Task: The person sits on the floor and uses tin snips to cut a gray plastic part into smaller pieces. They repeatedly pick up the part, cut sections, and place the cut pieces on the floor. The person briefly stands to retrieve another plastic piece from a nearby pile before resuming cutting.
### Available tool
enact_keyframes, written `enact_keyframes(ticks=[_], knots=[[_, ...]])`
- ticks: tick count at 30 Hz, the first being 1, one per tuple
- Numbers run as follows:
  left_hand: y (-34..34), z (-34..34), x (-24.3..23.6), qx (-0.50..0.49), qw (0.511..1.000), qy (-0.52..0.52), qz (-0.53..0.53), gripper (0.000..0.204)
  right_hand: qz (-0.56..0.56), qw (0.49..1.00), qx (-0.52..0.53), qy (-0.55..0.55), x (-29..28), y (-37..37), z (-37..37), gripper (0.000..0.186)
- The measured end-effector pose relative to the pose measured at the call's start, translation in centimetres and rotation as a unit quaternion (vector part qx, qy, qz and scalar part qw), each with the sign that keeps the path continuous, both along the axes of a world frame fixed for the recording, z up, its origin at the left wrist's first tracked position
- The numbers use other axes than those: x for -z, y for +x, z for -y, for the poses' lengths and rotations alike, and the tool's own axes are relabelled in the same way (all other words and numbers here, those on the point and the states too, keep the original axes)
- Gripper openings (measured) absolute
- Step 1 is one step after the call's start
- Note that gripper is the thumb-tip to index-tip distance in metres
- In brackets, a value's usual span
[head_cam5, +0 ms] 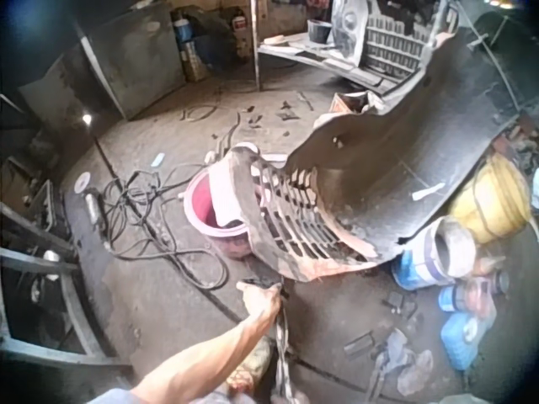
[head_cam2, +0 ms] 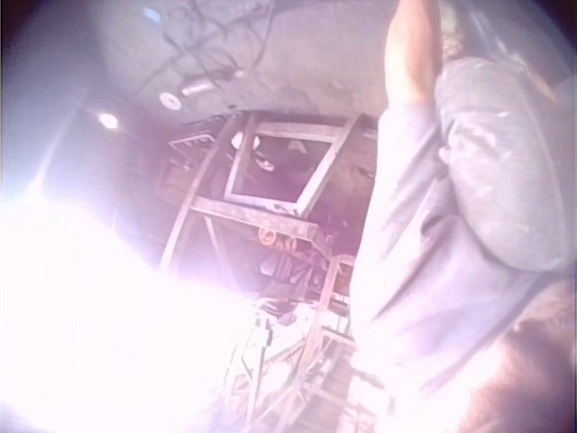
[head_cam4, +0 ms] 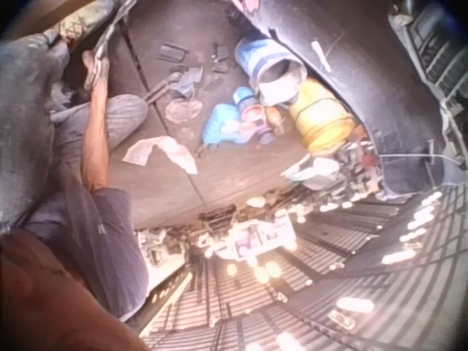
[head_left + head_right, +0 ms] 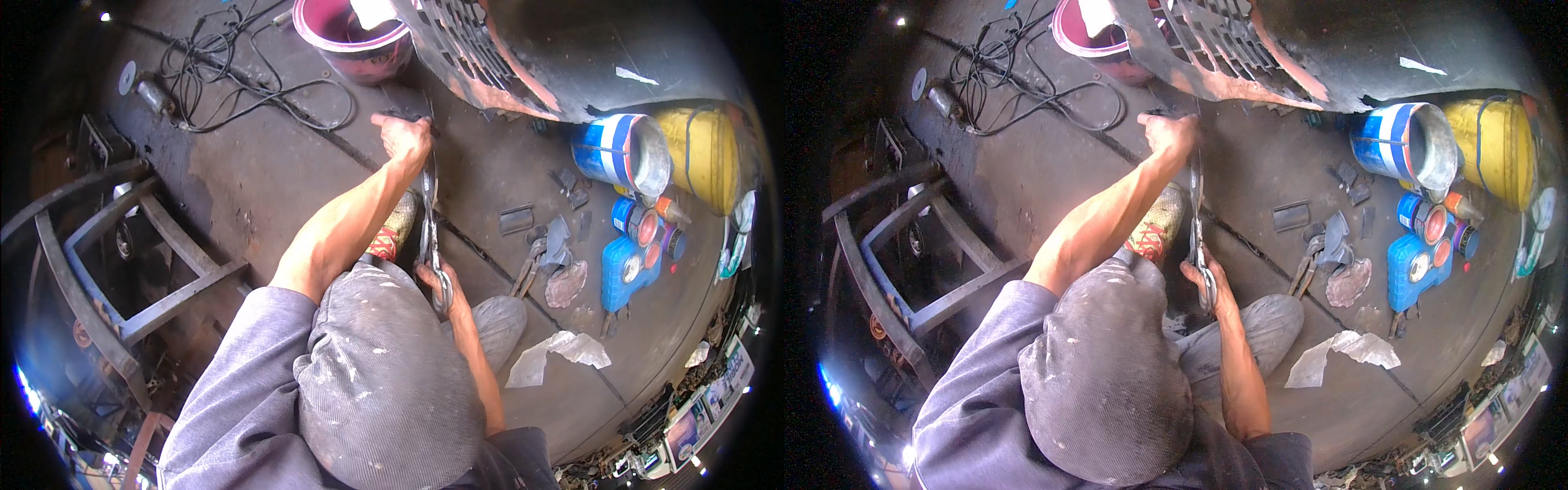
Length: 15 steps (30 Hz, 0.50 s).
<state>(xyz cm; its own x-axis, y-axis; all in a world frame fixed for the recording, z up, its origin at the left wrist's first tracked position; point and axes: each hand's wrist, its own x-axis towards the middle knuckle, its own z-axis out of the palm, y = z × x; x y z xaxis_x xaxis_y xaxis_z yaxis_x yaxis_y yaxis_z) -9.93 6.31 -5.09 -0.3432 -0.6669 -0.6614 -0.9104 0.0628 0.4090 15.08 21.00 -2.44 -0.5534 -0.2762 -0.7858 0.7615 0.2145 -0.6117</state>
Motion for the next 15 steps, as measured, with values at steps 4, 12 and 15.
enact_keyframes(ticks=[4,12,15], knots=[[1.3,0.6,0.1,-0.081,0.996,0.017,-0.039,0.067,-0.029,0.998,-0.032,0.047,-0.9,-0.6,0.1,0.097],[5.6,2.2,0.2,0.019,0.971,0.232,-0.063,0.02,-0.052,0.998,0.02,0.007,-1.4,-1.4,0.1,0.073],[7.1,2.4,1.5,0.028,0.958,0.258,-0.121,0.022,-0.031,0.998,0.044,-0.02,-0.6,-1.4,0.1,0.069]])
